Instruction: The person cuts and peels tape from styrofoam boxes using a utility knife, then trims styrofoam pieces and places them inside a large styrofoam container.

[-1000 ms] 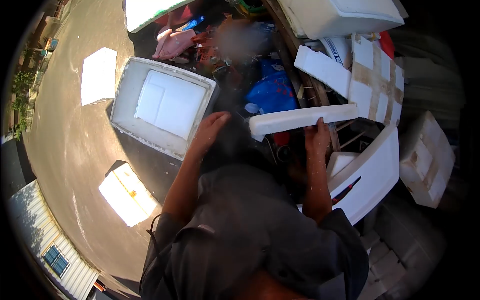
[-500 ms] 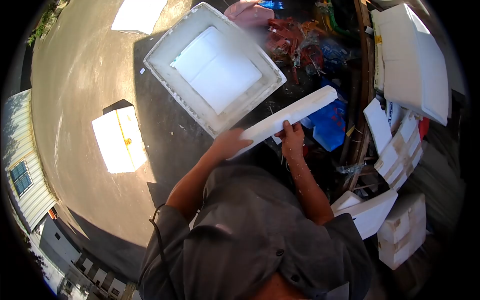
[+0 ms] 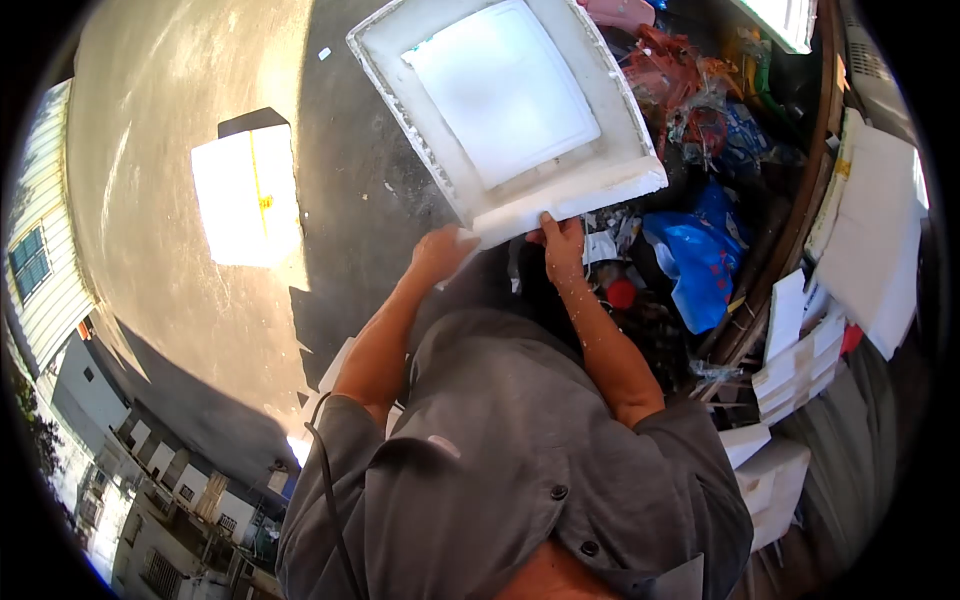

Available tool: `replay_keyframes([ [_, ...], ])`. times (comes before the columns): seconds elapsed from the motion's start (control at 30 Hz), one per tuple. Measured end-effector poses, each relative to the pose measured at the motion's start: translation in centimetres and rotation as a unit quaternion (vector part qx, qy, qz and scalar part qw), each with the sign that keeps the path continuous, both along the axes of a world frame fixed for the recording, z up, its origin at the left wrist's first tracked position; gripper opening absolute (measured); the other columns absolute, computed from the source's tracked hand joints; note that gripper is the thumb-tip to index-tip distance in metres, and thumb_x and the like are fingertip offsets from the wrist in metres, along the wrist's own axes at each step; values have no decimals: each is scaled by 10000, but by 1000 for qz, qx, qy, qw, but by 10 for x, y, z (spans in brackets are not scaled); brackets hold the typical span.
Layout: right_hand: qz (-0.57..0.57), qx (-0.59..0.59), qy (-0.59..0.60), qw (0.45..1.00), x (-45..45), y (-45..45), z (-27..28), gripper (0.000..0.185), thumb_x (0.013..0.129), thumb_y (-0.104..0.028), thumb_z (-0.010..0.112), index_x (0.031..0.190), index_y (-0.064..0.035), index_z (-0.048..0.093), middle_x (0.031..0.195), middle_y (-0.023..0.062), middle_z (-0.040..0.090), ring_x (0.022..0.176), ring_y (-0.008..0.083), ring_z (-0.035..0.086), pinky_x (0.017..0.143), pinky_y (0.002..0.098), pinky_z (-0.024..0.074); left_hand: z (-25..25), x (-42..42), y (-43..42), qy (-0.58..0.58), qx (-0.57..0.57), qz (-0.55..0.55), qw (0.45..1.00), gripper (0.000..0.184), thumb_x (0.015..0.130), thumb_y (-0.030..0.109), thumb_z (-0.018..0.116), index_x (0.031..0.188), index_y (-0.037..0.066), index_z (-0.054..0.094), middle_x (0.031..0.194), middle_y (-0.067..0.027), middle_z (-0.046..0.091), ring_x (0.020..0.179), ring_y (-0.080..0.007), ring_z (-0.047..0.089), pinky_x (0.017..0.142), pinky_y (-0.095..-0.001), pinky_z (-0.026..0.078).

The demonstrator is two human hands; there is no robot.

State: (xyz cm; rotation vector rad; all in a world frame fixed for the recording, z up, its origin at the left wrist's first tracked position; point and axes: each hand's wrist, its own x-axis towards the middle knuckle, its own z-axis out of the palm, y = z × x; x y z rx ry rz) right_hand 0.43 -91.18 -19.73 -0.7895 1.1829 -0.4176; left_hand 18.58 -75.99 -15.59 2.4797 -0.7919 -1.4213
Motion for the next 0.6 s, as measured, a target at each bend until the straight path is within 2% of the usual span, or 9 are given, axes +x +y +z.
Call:
replay_keyframes([
  [0.2,78,77,133,985,25,-18,-15,285,948,-217,641,1108,6,562,841,80,663,564,166,647,524,282,522,-27,15,4,99,-49,15,994,518,847,473,688,957,-34,689,891,-246,684,860,-393,665,762,-450,495],
  [0.27,116,141,202,962,37,-30,-31,293,941,-227,647,1076,21,570,834,91,660,560,183,658,480,297,510,-26,16,0,76,-32,105,991,519,840,467,699,1001,-27,688,921,-248,686,874,-371,674,784,-442,502],
  [0.33,117,159,215,956,32,-33,-90,253,932,-203,633,995,36,577,825,129,659,579,237,683,441,340,515,-26,22,-4,74,-27,177,981,562,826,494,695,1055,-19,685,1015,-266,688,957,-383,672,848,-447,506],
  [0.37,143,153,225,952,27,-37,-122,231,932,-183,615,988,37,575,825,138,659,589,248,689,445,349,523,-24,23,-8,79,-49,199,976,534,832,460,702,1058,-23,679,965,-247,698,910,-370,683,815,-440,513],
  [0.4,262,70,227,935,16,-42,-166,209,931,-164,598,981,38,572,824,147,660,598,259,695,449,359,532,-30,19,-8,85,-69,215,971,519,834,447,704,1050,-24,677,953,-242,699,893,-364,684,802,-435,514],
  [0.47,516,-198,263,791,-2,-54,-240,168,931,-125,563,967,39,566,823,166,662,617,281,706,458,378,549,-46,14,-9,95,-111,245,959,489,839,422,709,1034,-25,674,928,-234,700,857,-354,685,775,-424,516],
  [0.53,570,-184,299,743,5,-70,-269,134,921,-83,530,968,38,565,821,180,672,613,287,709,463,387,557,-44,14,-17,105,-125,275,947,460,847,394,716,1027,-27,670,914,-227,699,832,-336,684,757,-415,515],
  [0.57,552,-170,306,757,-3,-67,-302,125,915,-65,517,966,36,569,813,185,679,606,285,709,462,388,558,-42,14,-20,111,-130,291,941,446,850,380,719,1023,-28,669,906,-224,699,820,-327,683,748,-411,515],
  [0.6,537,-135,320,769,-5,-67,-316,165,894,-129,543,959,10,604,829,170,692,661,279,705,523,391,551,-45,13,-21,113,-133,305,936,440,851,373,724,1022,-28,667,901,-223,698,813,-322,683,743,-406,516],
])
